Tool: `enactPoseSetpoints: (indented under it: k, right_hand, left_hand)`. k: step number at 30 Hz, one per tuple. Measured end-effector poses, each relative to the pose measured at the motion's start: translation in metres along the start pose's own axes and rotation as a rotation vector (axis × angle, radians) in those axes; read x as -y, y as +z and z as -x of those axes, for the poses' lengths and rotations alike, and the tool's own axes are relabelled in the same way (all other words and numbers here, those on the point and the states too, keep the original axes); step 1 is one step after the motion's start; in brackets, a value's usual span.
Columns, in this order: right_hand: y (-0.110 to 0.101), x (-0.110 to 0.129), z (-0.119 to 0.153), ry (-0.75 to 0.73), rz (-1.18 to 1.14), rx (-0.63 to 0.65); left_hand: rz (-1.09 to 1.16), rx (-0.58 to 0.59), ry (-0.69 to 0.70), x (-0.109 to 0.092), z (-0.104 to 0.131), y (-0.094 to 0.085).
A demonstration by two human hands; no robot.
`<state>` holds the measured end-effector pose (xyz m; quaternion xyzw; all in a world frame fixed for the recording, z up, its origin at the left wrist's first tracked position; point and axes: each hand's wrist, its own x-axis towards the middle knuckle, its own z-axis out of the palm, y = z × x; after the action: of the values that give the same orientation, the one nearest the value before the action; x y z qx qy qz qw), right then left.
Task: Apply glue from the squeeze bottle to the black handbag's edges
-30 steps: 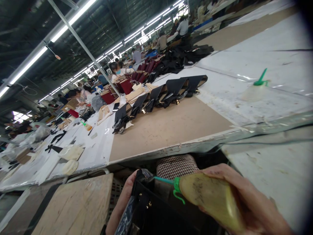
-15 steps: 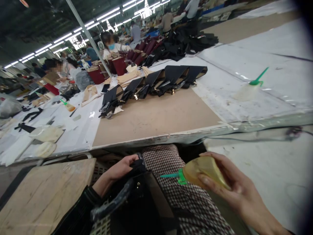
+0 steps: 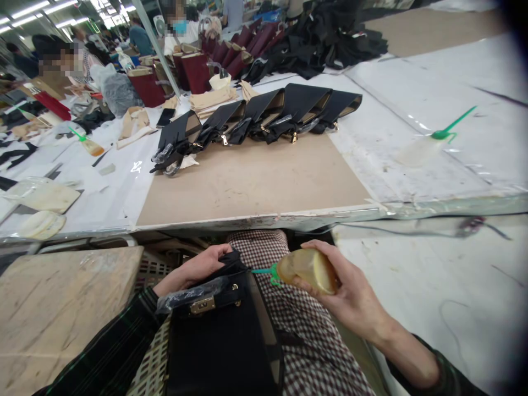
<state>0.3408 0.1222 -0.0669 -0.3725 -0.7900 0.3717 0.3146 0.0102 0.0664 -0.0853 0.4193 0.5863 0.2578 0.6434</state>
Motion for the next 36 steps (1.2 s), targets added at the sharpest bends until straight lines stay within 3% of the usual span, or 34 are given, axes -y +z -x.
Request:
enactPoseSetpoints:
  k: [8,22,31,36]
  right_hand:
    - [-0.002,0.000,-0.009,-0.011,0.011,0.058]
    - [-0.018,0.007,0.006,-0.017,-0.004,0.178]
    - [-0.002,0.001,0.000,-0.039,0.010,0.065]
    - [-0.002,0.003,0.002,-0.028,0.024,0.078]
  left_hand:
    - [-0.056,0.007,-0.002,-0.003,0.002,-0.001]
    - [-0.122,0.034,0.021,0.012,-0.007,-0.004]
    - [-0.126,0.048,0.045,0.008,-0.005,-0.001]
    - [-0.136,0.049,0.064,0.010,-0.002,-0.002]
